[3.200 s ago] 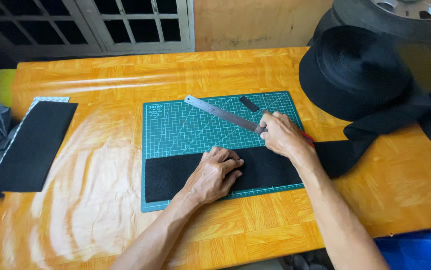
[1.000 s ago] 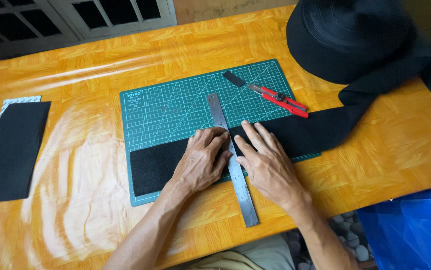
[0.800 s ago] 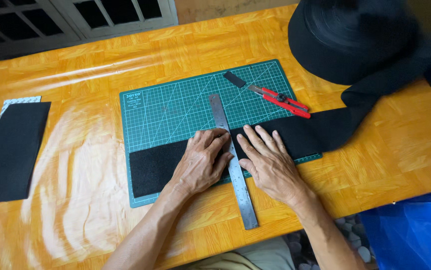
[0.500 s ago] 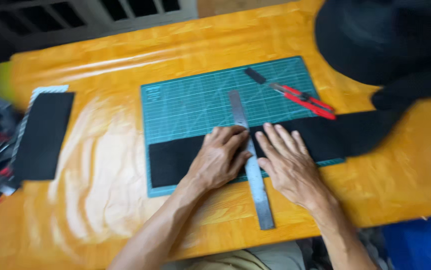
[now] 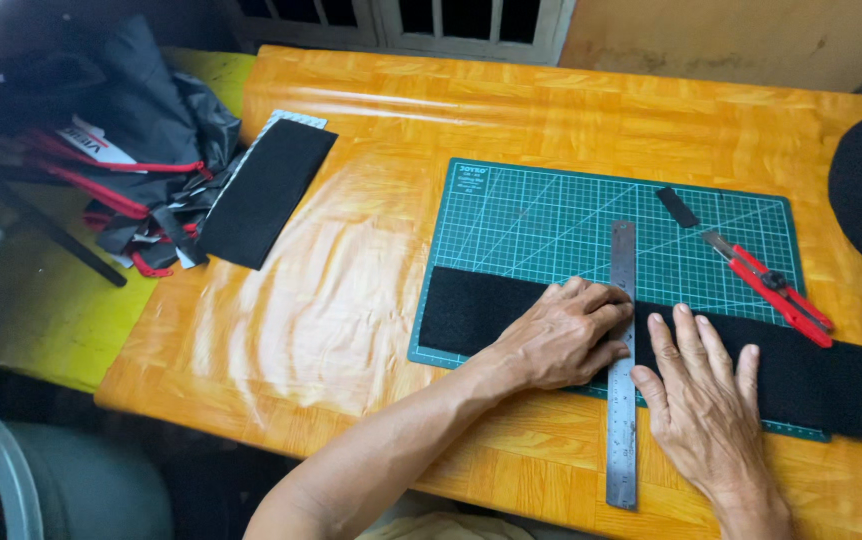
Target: The person places a strip of black fabric on a green cutting mat and aligns a metal ruler along its length. They then use a red utility knife to cut the fabric along the ruler's edge, separating a rectangular piece from the main strip.
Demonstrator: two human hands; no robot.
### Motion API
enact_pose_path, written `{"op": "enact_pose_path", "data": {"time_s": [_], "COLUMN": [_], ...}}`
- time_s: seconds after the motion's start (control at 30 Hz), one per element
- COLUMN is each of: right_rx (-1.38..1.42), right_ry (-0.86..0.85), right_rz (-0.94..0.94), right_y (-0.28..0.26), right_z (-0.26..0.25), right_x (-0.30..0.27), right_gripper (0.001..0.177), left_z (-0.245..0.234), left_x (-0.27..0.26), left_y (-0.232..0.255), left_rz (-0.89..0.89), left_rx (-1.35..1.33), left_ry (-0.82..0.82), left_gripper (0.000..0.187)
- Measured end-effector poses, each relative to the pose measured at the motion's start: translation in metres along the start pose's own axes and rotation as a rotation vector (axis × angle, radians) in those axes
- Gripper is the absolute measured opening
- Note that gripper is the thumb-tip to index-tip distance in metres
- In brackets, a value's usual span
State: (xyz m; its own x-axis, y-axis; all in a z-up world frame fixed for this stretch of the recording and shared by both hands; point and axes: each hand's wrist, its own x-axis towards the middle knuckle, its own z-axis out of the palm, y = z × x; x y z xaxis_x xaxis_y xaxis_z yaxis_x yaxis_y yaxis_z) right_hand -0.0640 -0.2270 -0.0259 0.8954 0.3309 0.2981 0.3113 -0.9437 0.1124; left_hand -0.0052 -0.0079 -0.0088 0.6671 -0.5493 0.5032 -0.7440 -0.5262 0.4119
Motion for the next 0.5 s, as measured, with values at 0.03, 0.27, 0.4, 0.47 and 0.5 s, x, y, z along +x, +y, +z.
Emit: {"op": "enact_pose_path", "data": {"time_s": [0.03, 0.27, 0.4, 0.47, 0.5], "right_rx": [-0.001, 0.004, 0.176, 0.183, 0.206], "right_ry": [0.002, -0.024, -0.133, -0.122, -0.111], "right_rz": [-0.018, 0.085, 0.128, 0.172, 0.159], "right_y": [-0.002, -0.005, -0.009, -0.006, -0.008], "right_z": [-0.004, -0.008, -0.027, -0.026, -0.024], "right_x": [0.003, -0.001, 0.005, 0.001, 0.002], "right_gripper": [0.069, 0.069, 0.061, 0.06, 0.058], "left_z": [-0.001, -0.01, -0.008, -0.006, -0.009], "left_x": [-0.002, -0.001, 0.003, 0.005, 0.004], "left_y": [-0.001, 0.0, -0.006, -0.003, -0.004], "left_rz": [-0.011, 0.012, -0.018, -0.008, -0.044], "left_rx": [0.006, -0.056, -0.084, -0.091, -0.071], "left_ry": [0.012, -0.045, -0.107, -0.136, -0.142], "left_gripper": [0.039, 0.04, 0.044, 0.044, 0.044]}}
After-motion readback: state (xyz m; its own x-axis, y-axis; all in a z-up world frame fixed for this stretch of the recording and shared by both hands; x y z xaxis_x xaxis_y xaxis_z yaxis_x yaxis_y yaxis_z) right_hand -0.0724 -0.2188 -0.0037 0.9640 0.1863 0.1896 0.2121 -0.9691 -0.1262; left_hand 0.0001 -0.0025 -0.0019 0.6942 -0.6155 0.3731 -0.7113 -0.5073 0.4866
